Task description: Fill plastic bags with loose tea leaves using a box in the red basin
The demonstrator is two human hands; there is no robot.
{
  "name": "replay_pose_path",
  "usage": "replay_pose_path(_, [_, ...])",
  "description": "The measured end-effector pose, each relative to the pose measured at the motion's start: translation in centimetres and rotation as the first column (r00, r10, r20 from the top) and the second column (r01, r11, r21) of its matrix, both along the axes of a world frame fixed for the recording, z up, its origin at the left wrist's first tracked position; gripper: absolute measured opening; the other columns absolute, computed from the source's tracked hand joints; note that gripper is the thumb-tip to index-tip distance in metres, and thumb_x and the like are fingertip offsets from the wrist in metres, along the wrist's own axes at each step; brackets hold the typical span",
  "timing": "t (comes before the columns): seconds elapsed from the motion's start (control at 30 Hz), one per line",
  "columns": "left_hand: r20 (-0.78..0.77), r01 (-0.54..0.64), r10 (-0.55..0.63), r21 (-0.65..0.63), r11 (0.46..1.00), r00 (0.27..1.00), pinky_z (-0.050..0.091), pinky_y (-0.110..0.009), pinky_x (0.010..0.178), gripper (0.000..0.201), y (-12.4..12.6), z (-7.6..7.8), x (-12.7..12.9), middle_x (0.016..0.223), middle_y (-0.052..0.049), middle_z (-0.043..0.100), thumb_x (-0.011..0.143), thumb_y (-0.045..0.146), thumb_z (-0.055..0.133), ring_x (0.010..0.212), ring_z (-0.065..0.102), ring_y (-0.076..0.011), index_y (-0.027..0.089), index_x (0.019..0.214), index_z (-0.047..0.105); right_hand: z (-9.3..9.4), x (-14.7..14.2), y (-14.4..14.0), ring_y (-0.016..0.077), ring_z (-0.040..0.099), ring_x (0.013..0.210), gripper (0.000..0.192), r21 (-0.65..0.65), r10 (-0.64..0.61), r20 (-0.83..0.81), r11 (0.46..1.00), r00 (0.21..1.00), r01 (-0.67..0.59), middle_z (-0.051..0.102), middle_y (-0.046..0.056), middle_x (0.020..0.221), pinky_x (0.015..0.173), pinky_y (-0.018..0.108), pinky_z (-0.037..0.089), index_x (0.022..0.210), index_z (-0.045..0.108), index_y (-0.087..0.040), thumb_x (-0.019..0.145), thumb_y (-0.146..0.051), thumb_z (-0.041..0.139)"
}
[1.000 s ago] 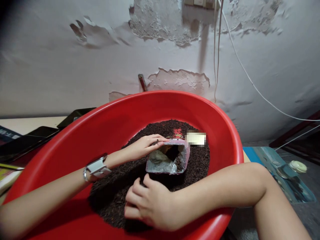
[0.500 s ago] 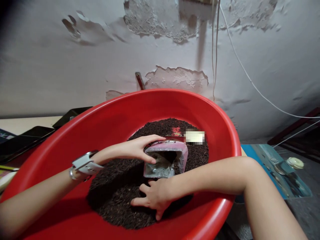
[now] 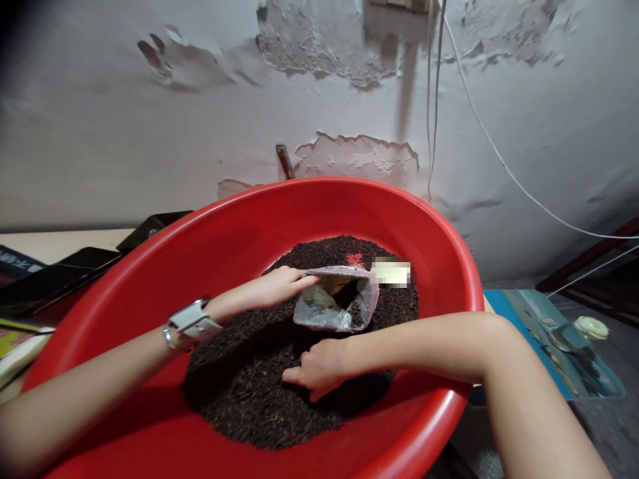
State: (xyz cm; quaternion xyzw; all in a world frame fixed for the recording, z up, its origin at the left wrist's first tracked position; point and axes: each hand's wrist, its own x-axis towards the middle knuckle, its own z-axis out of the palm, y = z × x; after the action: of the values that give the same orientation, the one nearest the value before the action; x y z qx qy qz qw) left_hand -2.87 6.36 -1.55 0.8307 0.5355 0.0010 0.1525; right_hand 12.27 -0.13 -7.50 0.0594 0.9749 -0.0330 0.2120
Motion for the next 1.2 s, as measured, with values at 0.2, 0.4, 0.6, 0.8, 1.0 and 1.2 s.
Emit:
replay_pose_path(0.2, [-0.034,0.065,-0.061,0.106,0.992,0.998,0.038,-0.027,0.063,0.046,-0.1,-0.8,0.7,0.085,-0.01,0.067,0.091,0.033,0.016,0.074,0.061,-0.0209,0.016,0.088,0.058,0.5,0.0,-0.3,0.024,0.066,0.08,0.035,0.001,0.028,0.016,1.0,0.999,-0.028,0.068,0.008,0.085,0.055,0.031,0.048,0.115,0.048,-0.016,0.086,-0.035,0.049])
replay_pose_path(0.4, [0.076,-0.001,0.001,-0.011,1.0,0.997,0.041,-0.026,0.067,0.048,-0.5,-0.4,1.0,0.09,-0.009,0.067,0.091,0.039,0.018,0.078,0.061,-0.0207,0.015,0.088,0.059,4.0,-0.1,-1.8,0.0218,0.066,0.071,0.023,0.056,0.055,-0.108,0.997,0.993,-0.05,0.067,0.007,0.073,0.052,0.031,0.047,0.102,0.053,-0.01,0.087,-0.027,0.046])
replay_pose_path(0.6, [0.136,0.031,-0.024,-0.05,0.998,0.99,0.043,-0.027,0.073,0.043,-0.3,-0.6,0.8,0.093,-0.008,0.068,0.091,0.038,0.022,0.08,0.061,-0.0205,0.017,0.09,0.059,9.1,0.9,-1.2,0.0204,0.063,0.063,0.021,0.31,-0.327,-0.246,0.865,0.912,0.394,0.063,0.012,0.072,0.05,0.031,0.045,0.093,0.054,-0.007,0.085,-0.008,0.035])
replay_pose_path(0.8, [0.157,0.092,-0.086,-0.031,0.995,0.984,0.044,-0.029,0.073,0.042,0.0,-1.2,0.5,0.092,-0.007,0.068,0.09,0.037,0.022,0.079,0.062,-0.0217,0.018,0.095,0.059,9.2,1.5,-1.4,0.0255,0.057,0.084,0.026,0.531,-0.299,-0.363,0.712,0.883,0.459,0.055,0.021,0.102,0.061,0.04,0.048,0.104,0.052,-0.007,0.087,-0.014,0.033])
replay_pose_path(1.0, [0.199,0.033,-0.019,-0.069,0.997,0.98,0.043,-0.026,0.075,0.046,-0.3,-0.9,0.6,0.097,-0.006,0.068,0.09,0.041,0.022,0.084,0.062,-0.0208,0.016,0.098,0.06,2.8,1.2,-3.2,0.0275,0.05,0.102,0.057,0.12,0.079,-0.231,0.991,0.97,-0.052,0.042,0.015,0.126,0.069,0.041,0.05,0.121,0.043,-0.019,0.077,-0.054,0.053])
replay_pose_path(1.2, [0.181,0.045,-0.034,-0.059,0.997,0.983,0.043,-0.027,0.078,0.046,-0.3,-0.9,0.5,0.1,-0.008,0.067,0.09,0.039,0.021,0.087,0.061,-0.0217,0.016,0.099,0.06,-0.1,0.7,-1.8,0.0281,0.046,0.107,0.065,0.049,0.119,-0.171,0.993,0.978,-0.112,0.042,0.014,0.124,0.069,0.041,0.051,0.125,0.039,-0.02,0.073,-0.051,0.06])
